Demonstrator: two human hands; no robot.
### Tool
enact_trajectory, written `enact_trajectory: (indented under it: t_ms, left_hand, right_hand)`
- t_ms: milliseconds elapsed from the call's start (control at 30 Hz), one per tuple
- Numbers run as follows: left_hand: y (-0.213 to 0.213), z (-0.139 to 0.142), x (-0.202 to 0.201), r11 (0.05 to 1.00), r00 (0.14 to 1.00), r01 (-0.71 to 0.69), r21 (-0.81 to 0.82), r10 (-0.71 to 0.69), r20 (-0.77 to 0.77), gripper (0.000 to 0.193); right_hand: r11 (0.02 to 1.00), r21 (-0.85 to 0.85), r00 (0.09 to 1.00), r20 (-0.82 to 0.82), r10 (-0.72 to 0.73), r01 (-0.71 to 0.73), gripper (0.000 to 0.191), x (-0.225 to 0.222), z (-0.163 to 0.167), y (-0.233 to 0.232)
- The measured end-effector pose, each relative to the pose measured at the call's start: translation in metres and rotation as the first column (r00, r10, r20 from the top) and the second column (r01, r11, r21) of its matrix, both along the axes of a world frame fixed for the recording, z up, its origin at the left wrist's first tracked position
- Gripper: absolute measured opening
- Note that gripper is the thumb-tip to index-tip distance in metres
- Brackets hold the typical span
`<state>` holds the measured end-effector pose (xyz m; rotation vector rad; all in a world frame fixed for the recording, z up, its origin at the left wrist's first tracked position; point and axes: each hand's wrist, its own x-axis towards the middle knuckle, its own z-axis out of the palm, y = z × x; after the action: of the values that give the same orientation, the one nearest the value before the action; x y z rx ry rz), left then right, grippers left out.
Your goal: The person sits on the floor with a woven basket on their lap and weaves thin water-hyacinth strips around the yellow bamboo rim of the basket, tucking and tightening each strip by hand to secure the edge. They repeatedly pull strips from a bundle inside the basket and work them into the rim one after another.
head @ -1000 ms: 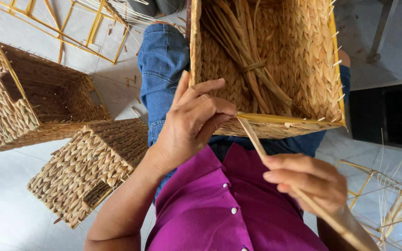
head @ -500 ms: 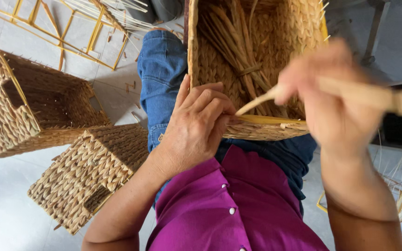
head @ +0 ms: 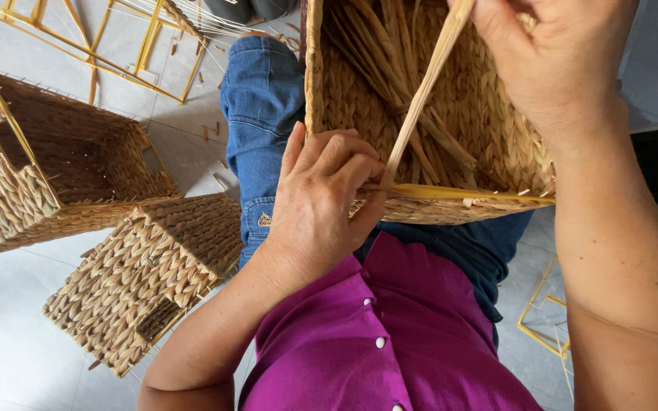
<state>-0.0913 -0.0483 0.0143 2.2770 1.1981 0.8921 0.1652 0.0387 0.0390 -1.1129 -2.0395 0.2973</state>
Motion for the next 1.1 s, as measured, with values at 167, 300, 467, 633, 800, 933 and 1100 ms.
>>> enact_trajectory:
  t_ms: [167, 300, 467, 633, 800, 933, 1100]
  left_hand:
    - [-0.001, 0.002, 0.002, 0.999, 0.999, -0.002, 0.04, 0.003, -0.046, 0.018]
    - [-0.001, -0.001, 0.001, 1.0, 0.999, -0.002, -0.003, 0.002, 0.039, 0.021]
    - [-0.003, -0.004, 0.0, 1.0, 0.994, -0.018, -0.017, 0.019, 0.104, 0.031]
    - [-0.003, -0.003, 0.0, 1.0, 0.992, -0.024, -0.016, 0.026, 0.121, 0.035]
    - [-0.003, -0.004, -0.002, 1.0, 0.99, -0.002, -0.02, 0.004, 0.139, 0.037]
    - [-0.002, -0.004, -0.002, 1.0, 0.991, -0.006, -0.012, 0.007, 0.132, 0.037]
    - [-0.002, -0.003, -0.003, 1.0, 0.989, 0.01, -0.013, -0.008, 0.151, 0.037]
  right_hand:
    - [0.99, -0.124, 0.978, -0.207, 0.041, -0.068, 0.028, -0.007, -0.002, -0.027]
    - [0.892, -0.427, 0.9, -0.431, -0.06, -0.145, 0.026, -0.026, -0.005, -0.037]
    - [0.823, -0.542, 0.893, -0.439, -0.101, -0.173, 0.025, -0.043, -0.014, -0.035]
    - [0.744, -0.639, 0.896, -0.426, -0.129, -0.197, 0.027, -0.044, -0.019, -0.037]
    - [0.715, -0.679, 0.9, -0.401, -0.169, -0.168, 0.026, -0.046, -0.025, -0.037]
    - [0.663, -0.716, 0.87, -0.451, -0.2, -0.22, 0.026, -0.046, -0.028, -0.035]
    - [0.635, -0.747, 0.872, -0.429, -0.234, -0.198, 0.025, -0.048, -0.032, -0.031]
